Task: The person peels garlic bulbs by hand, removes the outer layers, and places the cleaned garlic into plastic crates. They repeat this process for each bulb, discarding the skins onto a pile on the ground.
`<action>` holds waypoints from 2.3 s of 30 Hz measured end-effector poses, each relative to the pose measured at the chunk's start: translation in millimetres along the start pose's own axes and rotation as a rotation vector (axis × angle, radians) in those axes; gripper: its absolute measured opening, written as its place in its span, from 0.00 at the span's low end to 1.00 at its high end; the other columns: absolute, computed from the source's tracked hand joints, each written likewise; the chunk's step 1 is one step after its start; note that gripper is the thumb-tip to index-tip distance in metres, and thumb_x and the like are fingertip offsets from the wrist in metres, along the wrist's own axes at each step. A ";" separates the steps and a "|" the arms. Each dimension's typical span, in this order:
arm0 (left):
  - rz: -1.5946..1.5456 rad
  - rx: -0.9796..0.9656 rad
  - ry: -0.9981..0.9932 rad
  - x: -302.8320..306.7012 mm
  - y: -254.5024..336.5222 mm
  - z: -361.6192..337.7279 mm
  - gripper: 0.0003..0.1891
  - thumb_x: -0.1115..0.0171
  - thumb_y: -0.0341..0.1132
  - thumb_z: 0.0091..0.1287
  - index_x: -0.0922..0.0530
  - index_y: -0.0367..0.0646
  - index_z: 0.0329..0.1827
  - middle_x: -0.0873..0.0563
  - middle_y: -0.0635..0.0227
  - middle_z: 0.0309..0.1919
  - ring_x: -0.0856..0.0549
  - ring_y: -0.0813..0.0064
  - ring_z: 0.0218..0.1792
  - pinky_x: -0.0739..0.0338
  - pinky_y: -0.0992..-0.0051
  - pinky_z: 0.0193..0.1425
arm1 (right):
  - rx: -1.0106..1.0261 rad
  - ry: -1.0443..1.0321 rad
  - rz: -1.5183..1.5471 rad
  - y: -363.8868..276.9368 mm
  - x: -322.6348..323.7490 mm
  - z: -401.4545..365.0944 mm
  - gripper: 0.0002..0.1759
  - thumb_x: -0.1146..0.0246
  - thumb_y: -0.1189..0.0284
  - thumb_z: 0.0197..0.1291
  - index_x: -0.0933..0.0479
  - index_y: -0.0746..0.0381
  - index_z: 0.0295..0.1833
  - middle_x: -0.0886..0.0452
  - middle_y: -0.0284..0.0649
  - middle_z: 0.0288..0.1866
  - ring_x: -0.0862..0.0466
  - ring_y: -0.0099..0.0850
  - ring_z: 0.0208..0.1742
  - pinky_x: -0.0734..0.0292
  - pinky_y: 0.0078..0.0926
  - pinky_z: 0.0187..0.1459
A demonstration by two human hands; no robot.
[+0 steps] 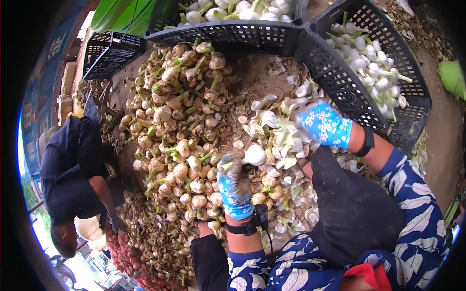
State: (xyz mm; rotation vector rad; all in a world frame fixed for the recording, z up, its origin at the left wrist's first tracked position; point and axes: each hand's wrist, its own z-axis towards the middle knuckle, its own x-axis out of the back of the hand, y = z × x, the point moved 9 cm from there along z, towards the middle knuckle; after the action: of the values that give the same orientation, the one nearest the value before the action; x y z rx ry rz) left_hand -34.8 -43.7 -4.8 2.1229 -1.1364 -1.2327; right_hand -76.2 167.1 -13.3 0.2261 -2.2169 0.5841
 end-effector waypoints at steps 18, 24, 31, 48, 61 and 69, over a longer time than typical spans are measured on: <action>1.171 -0.704 -0.351 -66.4 9.6 -24.2 0.12 0.48 0.17 0.37 0.27 0.40 0.26 0.24 0.56 0.30 0.25 0.54 0.34 0.29 0.64 0.38 | 0.103 0.443 0.141 -19.1 -18.1 47.7 0.05 0.41 0.72 0.45 0.24 0.61 0.29 0.21 0.43 0.23 0.19 0.40 0.25 0.26 0.37 0.22; 1.012 -0.556 -0.152 -34.6 12.3 -11.4 0.12 0.51 0.15 0.38 0.28 0.40 0.26 0.25 0.59 0.29 0.25 0.57 0.34 0.29 0.66 0.40 | 0.203 0.273 0.418 -41.2 3.4 5.3 0.20 0.42 0.61 0.57 0.25 0.59 0.53 0.20 0.49 0.32 0.19 0.47 0.36 0.24 0.42 0.39; 1.163 -0.673 -0.300 -56.9 10.0 -16.7 0.11 0.49 0.18 0.37 0.27 0.40 0.26 0.25 0.58 0.28 0.26 0.55 0.33 0.30 0.63 0.38 | 0.239 0.308 0.383 -65.9 -8.2 17.0 0.14 0.41 0.64 0.53 0.25 0.60 0.42 0.21 0.46 0.31 0.19 0.45 0.35 0.24 0.42 0.35; -0.176 -0.355 -0.297 -115.3 47.6 3.9 0.05 0.38 0.33 0.59 0.24 0.43 0.34 0.24 0.69 0.33 0.24 0.75 0.40 0.27 0.66 0.50 | 0.111 0.142 0.227 -10.0 -66.8 12.2 0.09 0.40 0.66 0.42 0.24 0.61 0.27 0.22 0.45 0.22 0.20 0.46 0.29 0.28 0.45 0.30; 2.023 -0.336 -0.204 20.3 -118.5 29.4 0.31 0.30 0.45 0.45 0.25 0.39 0.52 0.21 0.54 0.43 0.24 0.53 0.49 0.29 0.59 0.52 | 0.001 0.237 1.092 10.2 -66.0 20.3 0.15 0.42 0.71 0.60 0.24 0.65 0.51 0.20 0.37 0.31 0.21 0.22 0.31 0.24 0.22 0.33; 1.578 -0.696 0.049 -24.3 -29.3 -9.6 0.36 0.26 0.36 0.41 0.30 0.38 0.56 0.27 0.48 0.48 0.27 0.48 0.49 0.32 0.56 0.55 | 0.448 0.348 0.604 -52.0 -44.1 48.3 0.14 0.44 0.64 0.62 0.23 0.58 0.49 0.22 0.42 0.28 0.21 0.38 0.27 0.28 0.36 0.28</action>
State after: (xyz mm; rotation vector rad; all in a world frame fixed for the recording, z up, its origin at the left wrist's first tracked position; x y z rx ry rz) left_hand -20.3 -7.3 -8.1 0.3496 -1.4700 -0.5541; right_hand -61.9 96.9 -56.4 -0.3147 -1.7736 1.3395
